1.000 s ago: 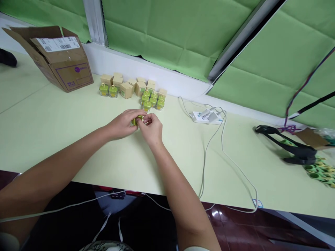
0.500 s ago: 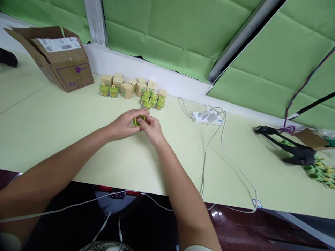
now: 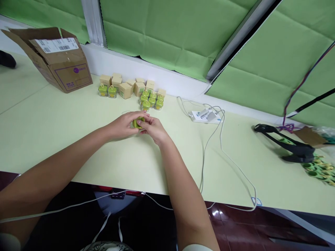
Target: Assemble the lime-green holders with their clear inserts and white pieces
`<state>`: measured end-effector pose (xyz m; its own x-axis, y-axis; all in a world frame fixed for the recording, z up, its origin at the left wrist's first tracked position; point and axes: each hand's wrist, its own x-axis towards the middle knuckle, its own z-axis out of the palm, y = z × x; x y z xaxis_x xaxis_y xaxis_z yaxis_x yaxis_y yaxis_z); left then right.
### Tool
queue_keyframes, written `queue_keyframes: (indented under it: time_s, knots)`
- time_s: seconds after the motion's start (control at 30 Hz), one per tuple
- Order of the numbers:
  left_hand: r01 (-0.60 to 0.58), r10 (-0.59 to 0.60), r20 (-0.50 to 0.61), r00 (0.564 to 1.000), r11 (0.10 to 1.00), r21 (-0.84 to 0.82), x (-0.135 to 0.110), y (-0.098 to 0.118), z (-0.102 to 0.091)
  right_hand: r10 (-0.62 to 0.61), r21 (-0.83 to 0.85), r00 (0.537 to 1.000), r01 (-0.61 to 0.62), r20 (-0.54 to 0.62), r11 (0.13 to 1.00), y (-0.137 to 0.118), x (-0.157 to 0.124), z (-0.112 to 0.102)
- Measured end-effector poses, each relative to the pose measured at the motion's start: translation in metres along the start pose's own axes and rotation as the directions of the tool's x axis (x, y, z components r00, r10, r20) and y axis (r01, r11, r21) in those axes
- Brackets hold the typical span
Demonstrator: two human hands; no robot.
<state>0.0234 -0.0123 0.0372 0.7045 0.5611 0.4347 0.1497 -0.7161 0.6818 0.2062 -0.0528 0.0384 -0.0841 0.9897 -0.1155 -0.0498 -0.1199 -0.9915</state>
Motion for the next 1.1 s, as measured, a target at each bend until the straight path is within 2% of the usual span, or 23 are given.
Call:
queue_keyframes:
  time_s: [0.23, 0.33, 0.43, 0.6, 0.9, 1.1]
  knots:
    - [-0.001, 0.000, 0.012, 1.000, 0.999, 0.034, -0.0008, 0.0013, -0.0024, -0.014, -0.006, 1.000, 0.013, -0.027, 1.000, -0.0004, -0.0010, 0.0031]
    - [0.034, -0.035, 0.007, 0.999, 0.998, 0.052, -0.0021, -0.0014, -0.0008, 0.007, 0.006, 1.000, -0.007, -0.017, 1.000, 0.0001, -0.0006, 0.0036]
    - [0.062, -0.059, -0.049, 0.997, 0.997, 0.055, -0.0031, -0.0039, 0.0015, 0.029, 0.067, 0.999, -0.027, -0.020, 0.997, -0.0015, -0.0005, 0.0024]
    - [0.036, -0.023, -0.113, 0.993, 0.993, 0.110, -0.0020, -0.0038, 0.0007, 0.072, 0.158, 0.996, -0.063, -0.049, 0.985, -0.0033, -0.0002, 0.0008]
    - [0.018, -0.007, -0.104, 0.995, 0.994, 0.107, -0.0017, -0.0022, -0.0024, 0.075, 0.139, 0.995, -0.066, -0.065, 0.988, -0.0007, 0.0009, 0.0001]
    - [0.021, -0.012, -0.093, 0.996, 0.996, 0.092, -0.0012, 0.0019, -0.0019, 0.004, 0.067, 0.992, 0.004, -0.123, 0.998, -0.0005, 0.0008, 0.0023]
